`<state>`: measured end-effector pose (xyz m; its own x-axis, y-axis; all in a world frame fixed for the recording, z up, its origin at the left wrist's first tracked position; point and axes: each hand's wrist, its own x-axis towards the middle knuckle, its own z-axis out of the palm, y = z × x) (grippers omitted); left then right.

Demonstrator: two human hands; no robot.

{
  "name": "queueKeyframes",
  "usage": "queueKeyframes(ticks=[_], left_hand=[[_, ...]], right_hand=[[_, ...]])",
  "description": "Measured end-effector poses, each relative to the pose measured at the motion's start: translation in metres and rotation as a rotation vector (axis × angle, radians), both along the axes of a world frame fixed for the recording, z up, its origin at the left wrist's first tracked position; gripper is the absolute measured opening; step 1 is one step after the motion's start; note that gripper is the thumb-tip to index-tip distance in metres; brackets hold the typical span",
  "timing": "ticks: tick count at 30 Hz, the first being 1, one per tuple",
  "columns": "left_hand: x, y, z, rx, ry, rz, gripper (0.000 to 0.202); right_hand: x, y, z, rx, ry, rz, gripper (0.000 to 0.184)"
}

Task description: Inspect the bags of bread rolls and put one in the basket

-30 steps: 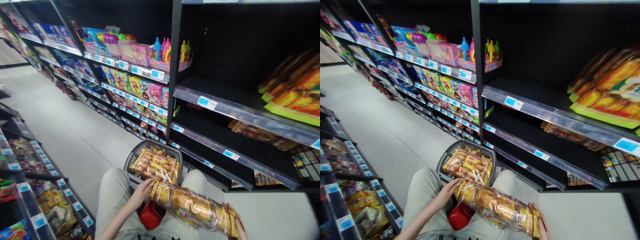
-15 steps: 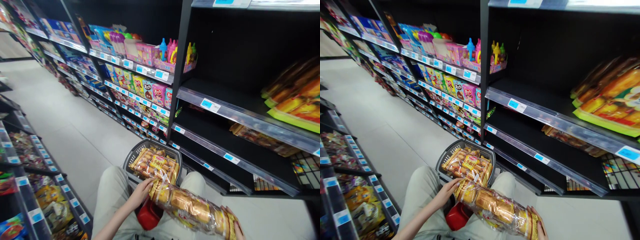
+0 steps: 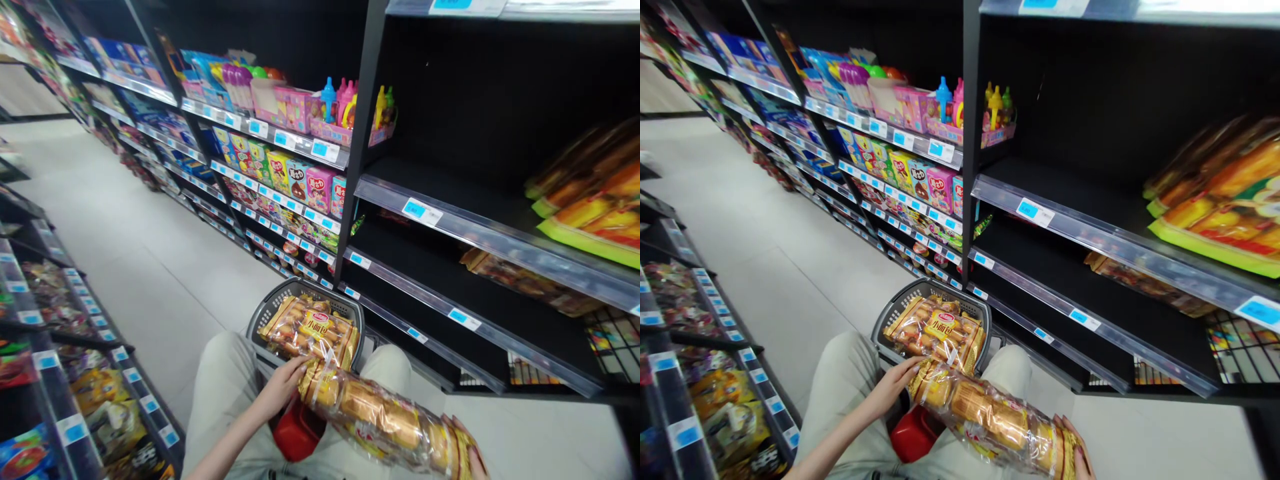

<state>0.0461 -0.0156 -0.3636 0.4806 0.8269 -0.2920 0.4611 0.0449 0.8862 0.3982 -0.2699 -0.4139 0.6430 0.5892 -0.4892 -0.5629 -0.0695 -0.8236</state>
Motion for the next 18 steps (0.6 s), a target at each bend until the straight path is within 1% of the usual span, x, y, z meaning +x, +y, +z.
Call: queueKeyframes(ticks=[6, 13, 18], left_hand=[[-0.0008, 0.0003, -0.0024, 0.003, -0.002, 0.000, 0.049], [-0.0010, 0.0012, -0.0047, 0.013, -0.024, 0.009, 0.044], [-0.0019, 0.0017, -0.0067, 0.008, -0.023, -0.004, 0.045]], right_hand=[[-0.0013, -0.0006, 0.0015, -0.003, 0.045, -0.007, 0.050], [0.0014, -0.0021, -0.0034, 0.007, 0.072, -0.015, 0.053], [0.0004, -0.0019, -0.0035, 0.015, 0.094, -0.021, 0.052]])
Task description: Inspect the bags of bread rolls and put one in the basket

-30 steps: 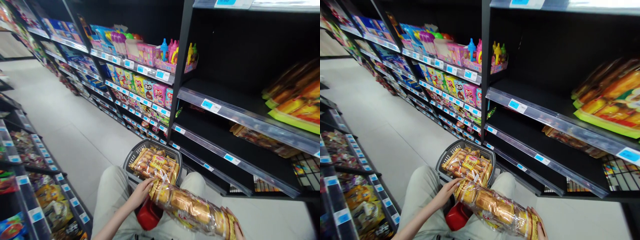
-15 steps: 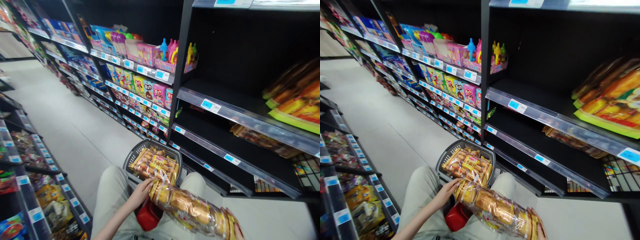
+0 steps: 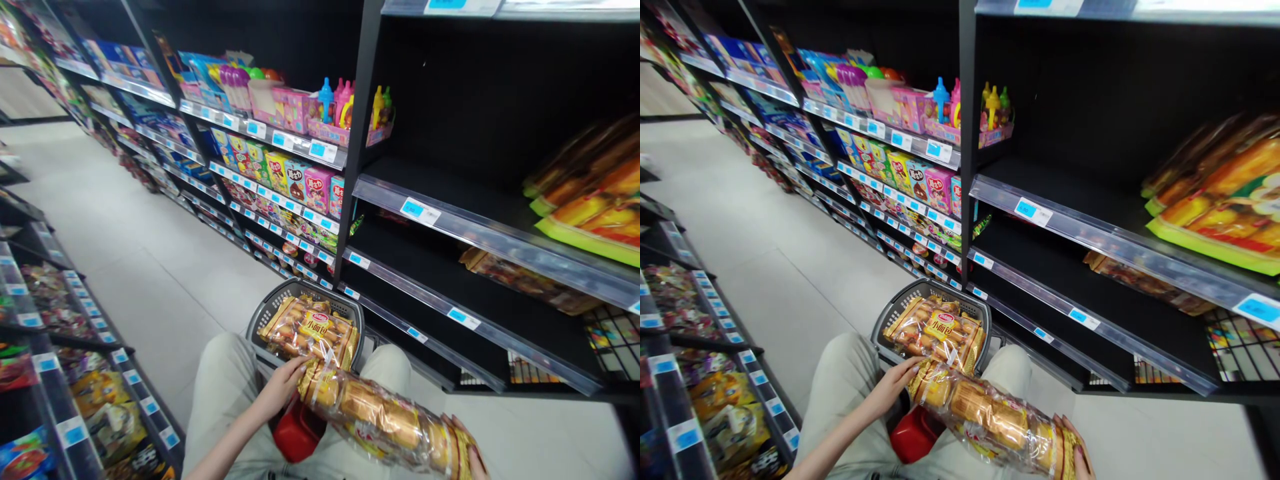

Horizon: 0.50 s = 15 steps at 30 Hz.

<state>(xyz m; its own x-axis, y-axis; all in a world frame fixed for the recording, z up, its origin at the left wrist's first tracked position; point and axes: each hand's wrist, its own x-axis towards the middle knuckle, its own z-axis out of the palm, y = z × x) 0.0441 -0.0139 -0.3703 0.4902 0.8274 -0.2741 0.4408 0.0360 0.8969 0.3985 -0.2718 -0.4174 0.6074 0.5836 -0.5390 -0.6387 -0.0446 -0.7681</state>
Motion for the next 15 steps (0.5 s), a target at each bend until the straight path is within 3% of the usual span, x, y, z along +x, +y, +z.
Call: queueKeyframes(ticks=[15], left_hand=[[0.0006, -0.0008, 0.0011, 0.010, -0.006, 0.026, 0.043]], right_hand=[[-0.0012, 0.0025, 0.0041, 0.022, -0.011, 0.000, 0.050]])
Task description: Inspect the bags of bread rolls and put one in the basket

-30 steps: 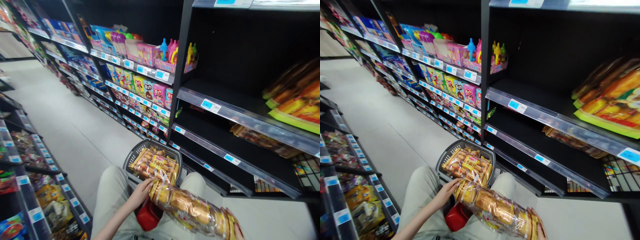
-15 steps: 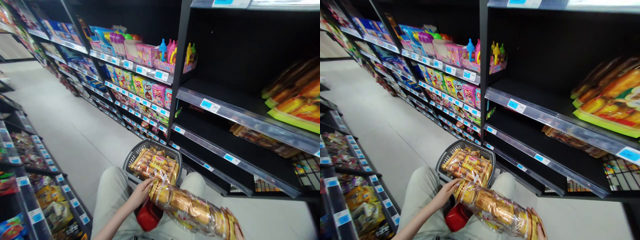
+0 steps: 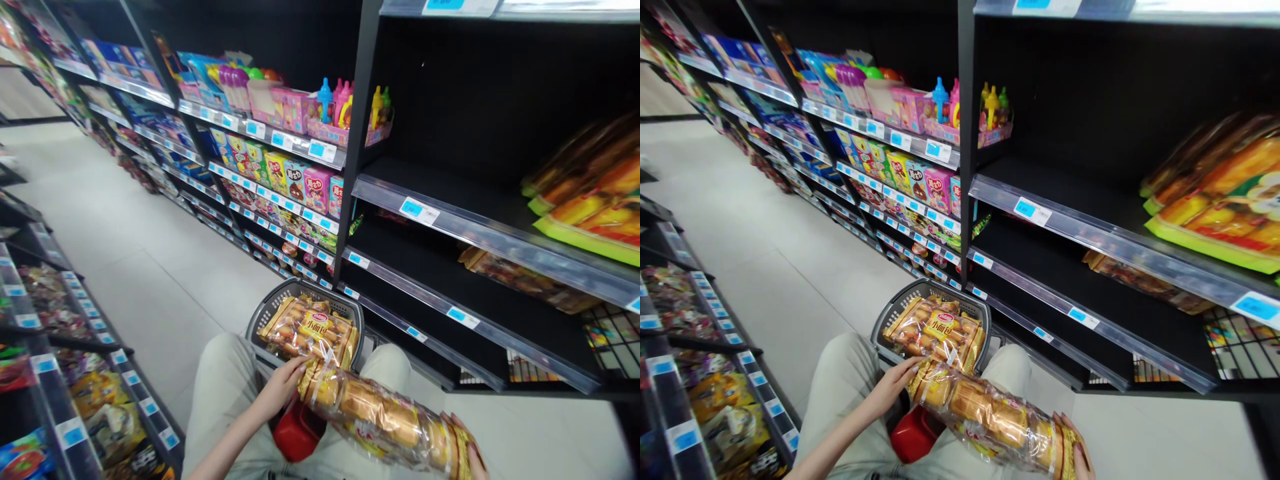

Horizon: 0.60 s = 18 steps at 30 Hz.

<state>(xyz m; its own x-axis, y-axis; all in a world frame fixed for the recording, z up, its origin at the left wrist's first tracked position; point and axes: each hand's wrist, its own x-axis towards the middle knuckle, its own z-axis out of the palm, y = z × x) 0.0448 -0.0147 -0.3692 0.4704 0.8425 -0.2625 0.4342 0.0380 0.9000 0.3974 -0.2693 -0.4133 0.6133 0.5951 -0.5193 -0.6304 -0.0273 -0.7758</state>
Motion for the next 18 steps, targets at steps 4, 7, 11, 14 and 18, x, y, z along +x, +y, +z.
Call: queueKeyframes(ticks=[4, 7, 11, 14, 18], left_hand=[[-0.0003, 0.0002, 0.0003, 0.001, 0.002, 0.002, 0.044], [0.0000, 0.0002, 0.0021, -0.005, 0.009, -0.010, 0.046], [0.0011, -0.0006, 0.0056, -0.004, 0.006, -0.003, 0.044], [0.0014, -0.0007, 0.0071, -0.007, 0.014, -0.014, 0.046], [0.0010, 0.0004, 0.0053, -0.020, 0.022, -0.027, 0.048]], right_hand=[[-0.0016, 0.0012, 0.0025, -0.017, 0.004, -0.008, 0.051], [-0.0010, 0.0008, 0.0019, -0.019, 0.005, -0.006, 0.051], [-0.0012, 0.0022, 0.0042, -0.028, -0.020, 0.005, 0.051], [-0.0031, 0.0046, 0.0085, -0.028, -0.063, 0.018, 0.047], [-0.0042, 0.0058, 0.0097, -0.034, -0.078, 0.014, 0.047]])
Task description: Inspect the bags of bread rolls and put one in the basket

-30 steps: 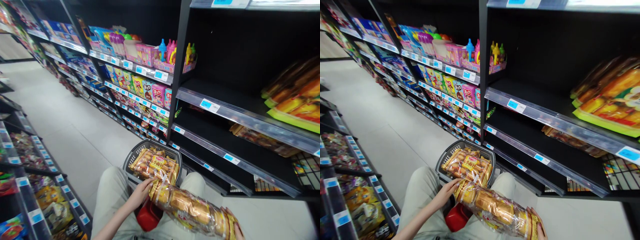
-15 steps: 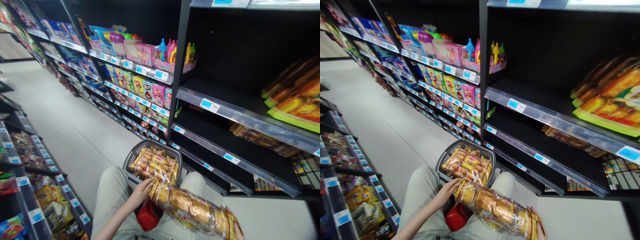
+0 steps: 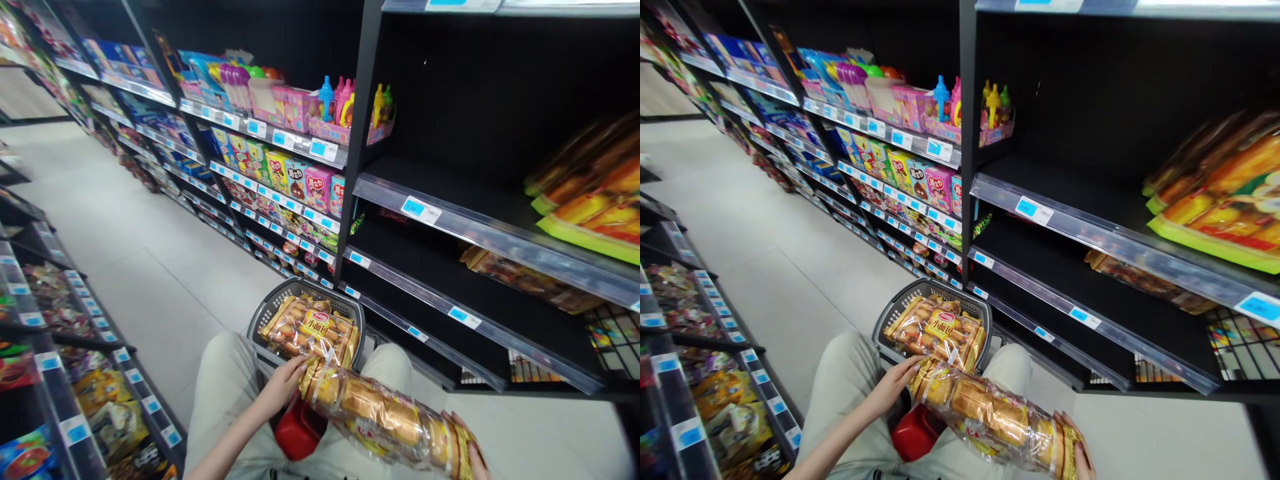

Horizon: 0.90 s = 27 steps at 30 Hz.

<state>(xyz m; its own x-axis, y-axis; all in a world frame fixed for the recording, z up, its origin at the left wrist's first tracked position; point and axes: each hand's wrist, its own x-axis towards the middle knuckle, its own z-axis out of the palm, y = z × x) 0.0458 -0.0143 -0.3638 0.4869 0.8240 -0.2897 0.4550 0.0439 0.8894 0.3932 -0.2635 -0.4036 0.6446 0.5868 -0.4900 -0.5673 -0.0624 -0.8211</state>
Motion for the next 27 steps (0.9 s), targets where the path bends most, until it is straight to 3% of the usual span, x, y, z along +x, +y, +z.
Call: queueKeyframes(ticks=[27], left_hand=[[-0.0015, -0.0003, -0.0059, 0.008, -0.018, 0.022, 0.044]], right_hand=[[0.0036, -0.0044, -0.0096, -0.002, 0.042, 0.004, 0.050]])
